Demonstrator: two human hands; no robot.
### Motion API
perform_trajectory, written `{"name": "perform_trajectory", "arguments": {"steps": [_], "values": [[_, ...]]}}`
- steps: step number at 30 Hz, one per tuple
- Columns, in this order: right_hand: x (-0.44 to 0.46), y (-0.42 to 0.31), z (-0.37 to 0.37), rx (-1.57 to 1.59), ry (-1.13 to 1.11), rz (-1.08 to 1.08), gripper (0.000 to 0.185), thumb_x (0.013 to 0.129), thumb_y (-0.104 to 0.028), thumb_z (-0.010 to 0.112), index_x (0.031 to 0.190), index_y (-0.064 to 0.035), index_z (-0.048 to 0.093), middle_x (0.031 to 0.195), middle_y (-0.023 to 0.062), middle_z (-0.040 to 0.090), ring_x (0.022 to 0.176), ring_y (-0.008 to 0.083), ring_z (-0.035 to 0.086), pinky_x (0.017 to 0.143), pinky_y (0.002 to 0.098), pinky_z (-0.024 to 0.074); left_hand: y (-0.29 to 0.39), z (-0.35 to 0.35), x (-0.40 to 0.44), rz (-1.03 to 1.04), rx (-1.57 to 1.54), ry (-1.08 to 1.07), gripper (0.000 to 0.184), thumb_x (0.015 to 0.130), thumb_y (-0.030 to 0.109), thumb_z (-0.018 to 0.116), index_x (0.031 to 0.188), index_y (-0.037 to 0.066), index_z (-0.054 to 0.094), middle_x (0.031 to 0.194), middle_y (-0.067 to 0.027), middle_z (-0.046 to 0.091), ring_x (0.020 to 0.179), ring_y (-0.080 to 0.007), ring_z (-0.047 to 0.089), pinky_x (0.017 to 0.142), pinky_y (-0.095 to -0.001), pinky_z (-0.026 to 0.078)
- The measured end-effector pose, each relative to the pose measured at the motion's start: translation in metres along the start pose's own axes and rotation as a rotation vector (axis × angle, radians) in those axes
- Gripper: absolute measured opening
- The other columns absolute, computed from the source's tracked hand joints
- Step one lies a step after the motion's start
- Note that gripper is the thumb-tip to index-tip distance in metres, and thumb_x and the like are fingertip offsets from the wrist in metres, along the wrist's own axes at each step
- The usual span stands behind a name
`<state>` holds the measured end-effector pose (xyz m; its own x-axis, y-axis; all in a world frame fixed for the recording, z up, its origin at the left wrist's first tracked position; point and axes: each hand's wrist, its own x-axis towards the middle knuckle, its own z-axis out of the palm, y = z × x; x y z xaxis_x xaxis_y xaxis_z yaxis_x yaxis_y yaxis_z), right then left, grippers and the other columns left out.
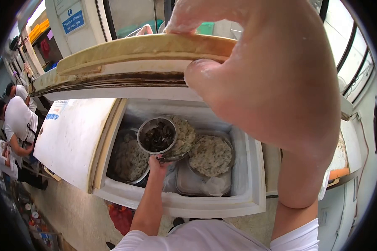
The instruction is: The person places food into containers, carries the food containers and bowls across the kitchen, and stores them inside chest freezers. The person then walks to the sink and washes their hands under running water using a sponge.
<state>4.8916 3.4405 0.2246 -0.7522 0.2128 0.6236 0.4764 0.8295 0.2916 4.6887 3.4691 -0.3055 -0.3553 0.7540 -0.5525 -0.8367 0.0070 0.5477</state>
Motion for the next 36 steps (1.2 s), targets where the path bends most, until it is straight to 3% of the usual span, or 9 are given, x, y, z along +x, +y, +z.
{"name": "perform_trajectory", "arguments": {"steps": [7,10,13,16,19,22,28,31,36], "values": [[0.004,0.003,0.004,-0.004,0.011,0.000,0.011,0.066,-0.002,0.066,0.076,-0.0009,0.070,0.117,0.0154,0.062,0.122,0.0366,0.051,0.109,0.0564,0.0359,-0.010,-0.021,0.037,0.005,0.109,-0.008,0.027,0.081,0.021,0.049,0.103,0.009,0.058,0.115,-0.0176,0.061,0.099,-0.0413,0.065,0.065,-0.0540,0.060],[0.004,0.003,0.003,-0.007,0.009,-0.002,0.011,0.066,-0.003,0.067,0.076,-0.0018,0.071,0.118,0.0143,0.062,0.122,0.0360,0.051,0.110,0.0558,0.0358,-0.011,-0.024,0.035,0.017,0.095,-0.130,0.030,0.080,0.019,0.048,0.107,0.008,0.057,0.114,-0.0171,0.061,0.098,-0.0399,0.066,0.064,-0.0525,0.060],[0.005,0.002,0.003,-0.007,0.016,0.000,0.012,0.065,-0.003,0.067,0.076,-0.0026,0.071,0.118,0.0133,0.063,0.123,0.0353,0.051,0.110,0.0552,0.0357,-0.010,-0.021,0.031,0.005,0.095,-0.018,0.034,0.079,0.017,0.048,0.110,0.006,0.056,0.115,-0.0170,0.061,0.102,-0.0384,0.065,0.063,-0.0507,0.061],[0.005,0.000,0.002,-0.011,0.022,0.003,0.012,0.065,-0.003,0.068,0.076,-0.0035,0.071,0.119,0.0122,0.063,0.124,0.0347,0.050,0.110,0.0547,0.0357,-0.010,-0.026,0.033,-0.009,0.076,-0.080,0.034,0.079,0.016,0.048,0.111,0.005,0.055,0.118,-0.0169,0.060,0.107,-0.0379,0.063,0.064,-0.0497,0.061],[0.006,0.000,0.003,-0.016,0.033,0.002,0.012,0.064,-0.004,0.069,0.076,-0.0044,0.071,0.120,0.0111,0.063,0.124,0.0340,0.050,0.110,0.0541,0.0356,-0.009,-0.026,0.035,-0.032,0.082,-0.105,0.035,0.078,0.018,0.049,0.110,0.005,0.055,0.121,-0.0182,0.058,0.110,-0.0407,0.060,0.069,-0.0552,0.060],[0.007,0.000,0.003,-0.019,0.045,0.007,0.013,0.064,-0.004,0.069,0.076,-0.0052,0.072,0.121,0.0100,0.063,0.125,0.0334,0.050,0.110,0.0535,0.0355,-0.001,-0.014,0.014,-0.042,0.077,-0.029,0.012,0.086,0.018,0.046,0.087,0.010,0.054,0.098,-0.0112,0.060,0.091,-0.0340,0.064,0.058,-0.0555,0.059],[0.009,0.000,0.001,-0.027,0.094,0.023,0.014,0.063,-0.004,0.071,0.076,-0.0069,0.072,0.122,0.0078,0.063,0.126,0.0320,0.050,0.110,0.0523,0.0353,0.029,-0.008,-0.050,-0.086,0.118,-0.104,0.008,0.082,0.019,0.051,0.082,0.012,0.055,0.102,-0.0129,0.060,0.101,-0.0393,0.061,0.071,-0.0642,0.055],[0.010,-0.007,-0.002,-0.040,0.137,0.037,0.014,0.063,-0.005,0.071,0.076,-0.0078,0.072,0.123,0.0067,0.063,0.127,0.0314,0.050,0.110,0.0517,0.0352,0.041,-0.037,-0.077,-0.111,0.091,-0.100,0.041,0.073,0.017,0.053,0.112,0.003,0.057,0.130,-0.0234,0.054,0.121,-0.0503,0.052,0.093,-0.0757,0.044],[0.000,-0.040,-0.002,-0.072,0.190,0.072,0.015,0.062,-0.005,0.072,0.076,-0.0092,0.073,0.124,0.0049,0.064,0.128,0.0303,0.049,0.110,0.0508,0.0350,0.082,-0.073,-0.172,-0.061,-0.021,-0.042,0.036,0.075,0.012,0.049,0.108,0.001,0.057,0.135,-0.0241,0.051,0.127,-0.0512,0.046,0.099,-0.0773,0.040]]}}
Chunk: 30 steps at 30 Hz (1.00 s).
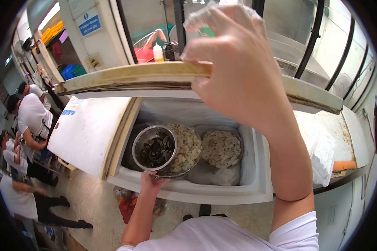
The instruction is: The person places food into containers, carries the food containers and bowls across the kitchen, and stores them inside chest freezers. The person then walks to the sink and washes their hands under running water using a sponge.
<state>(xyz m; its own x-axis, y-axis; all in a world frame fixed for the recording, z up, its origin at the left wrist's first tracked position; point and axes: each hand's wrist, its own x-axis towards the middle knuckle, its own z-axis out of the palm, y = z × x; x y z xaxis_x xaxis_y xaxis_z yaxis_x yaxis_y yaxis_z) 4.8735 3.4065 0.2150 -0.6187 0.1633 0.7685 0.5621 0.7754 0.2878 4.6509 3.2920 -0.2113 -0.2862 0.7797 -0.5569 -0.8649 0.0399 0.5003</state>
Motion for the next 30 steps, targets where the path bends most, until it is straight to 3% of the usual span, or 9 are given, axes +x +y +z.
{"name": "perform_trajectory", "arguments": {"steps": [3,6,10,12,13,14,15,21,30], "values": [[-0.017,-0.027,-0.006,0.029,-0.015,-0.002,0.010,0.065,-0.004,0.070,0.074,-0.0071,0.072,0.123,0.0070,0.062,0.126,0.0299,0.049,0.113,0.0579,0.0317,0.022,-0.017,-0.082,0.131,-0.014,-0.025,0.032,0.076,0.009,0.045,0.105,0.001,0.058,0.135,-0.0226,0.053,0.130,-0.0491,0.045,0.098,-0.0787,0.040],[-0.048,-0.057,-0.008,0.021,-0.054,-0.003,0.009,0.064,-0.005,0.072,0.072,-0.0073,0.070,0.121,0.0076,0.061,0.126,0.0307,0.048,0.114,0.0626,0.0290,0.025,-0.069,-0.140,0.214,-0.171,0.052,0.035,0.075,0.011,0.046,0.106,0.003,0.059,0.127,-0.0207,0.060,0.122,-0.0426,0.056,0.096,-0.0736,0.046],[-0.109,-0.109,-0.002,0.048,-0.171,0.030,0.015,0.061,-0.008,0.075,0.074,-0.0093,0.069,0.124,0.0068,0.060,0.128,0.0326,0.047,0.113,0.0664,0.0270,0.018,-0.161,-0.222,0.239,-0.304,0.119,0.053,0.071,0.017,0.050,0.121,0.003,0.061,0.125,-0.0170,0.064,0.115,-0.0395,0.061,0.094,-0.0666,0.052],[-0.147,-0.138,0.003,0.101,-0.279,0.048,0.017,0.060,-0.008,0.075,0.076,-0.0105,0.069,0.128,0.0083,0.058,0.131,0.0333,0.044,0.114,0.0689,0.0243,0.016,-0.180,-0.265,0.289,-0.341,0.153,0.052,0.075,0.017,0.051,0.124,0.003,0.061,0.123,-0.0137,0.066,0.113,-0.0325,0.064,0.094,-0.0574,0.055],[-0.165,-0.150,0.007,0.127,-0.339,0.059,0.016,0.062,-0.008,0.074,0.077,-0.0099,0.069,0.129,0.0087,0.056,0.132,0.0337,0.043,0.114,0.0694,0.0238,0.010,-0.199,-0.279,0.369,-0.260,0.109,0.049,0.087,0.022,0.050,0.132,0.005,0.057,0.125,-0.0106,0.065,0.110,-0.0272,0.062,0.098,-0.0482,0.053],[-0.185,-0.163,0.012,0.152,-0.403,0.073,0.015,0.064,-0.009,0.073,0.078,-0.0093,0.069,0.131,0.0091,0.055,0.133,0.0340,0.042,0.114,0.0700,0.0233,0.004,-0.238,-0.290,0.378,-0.273,0.070,0.049,0.087,0.021,0.051,0.132,0.004,0.057,0.129,-0.0118,0.063,0.116,-0.0287,0.060,0.100,-0.0476,0.052],[-0.204,-0.174,0.020,0.164,-0.424,0.070,0.014,0.065,-0.009,0.072,0.078,-0.0088,0.068,0.132,0.0096,0.053,0.134,0.0344,0.041,0.114,0.0703,0.0231,0.009,-0.237,-0.305,0.366,-0.303,0.147,0.056,0.080,0.020,0.053,0.134,0.005,0.056,0.134,-0.0140,0.060,0.120,-0.0333,0.058,0.099,-0.0534,0.052],[-0.304,-0.216,0.076,0.147,-0.431,0.069,0.004,0.080,-0.011,0.064,0.082,-0.0078,0.065,0.128,0.0112,0.056,0.132,0.0348,0.045,0.113,0.0695,0.0267,0.001,-0.306,-0.351,0.370,-0.267,0.212,0.071,0.073,0.019,0.056,0.142,0.002,0.049,0.142,-0.0199,0.053,0.127,-0.0424,0.053,0.102,-0.0655,0.047],[-0.359,-0.249,0.103,0.197,-0.473,0.222,0.018,0.078,-0.012,0.067,0.095,-0.0089,0.065,0.126,0.0131,0.057,0.131,0.0352,0.047,0.113,0.0683,0.0272,-0.004,-0.305,-0.357,0.300,-0.192,0.133,0.072,0.075,0.019,0.055,0.144,0.000,0.046,0.144,-0.0237,0.050,0.129,-0.0478,0.050,0.099,-0.0723,0.048]]}}
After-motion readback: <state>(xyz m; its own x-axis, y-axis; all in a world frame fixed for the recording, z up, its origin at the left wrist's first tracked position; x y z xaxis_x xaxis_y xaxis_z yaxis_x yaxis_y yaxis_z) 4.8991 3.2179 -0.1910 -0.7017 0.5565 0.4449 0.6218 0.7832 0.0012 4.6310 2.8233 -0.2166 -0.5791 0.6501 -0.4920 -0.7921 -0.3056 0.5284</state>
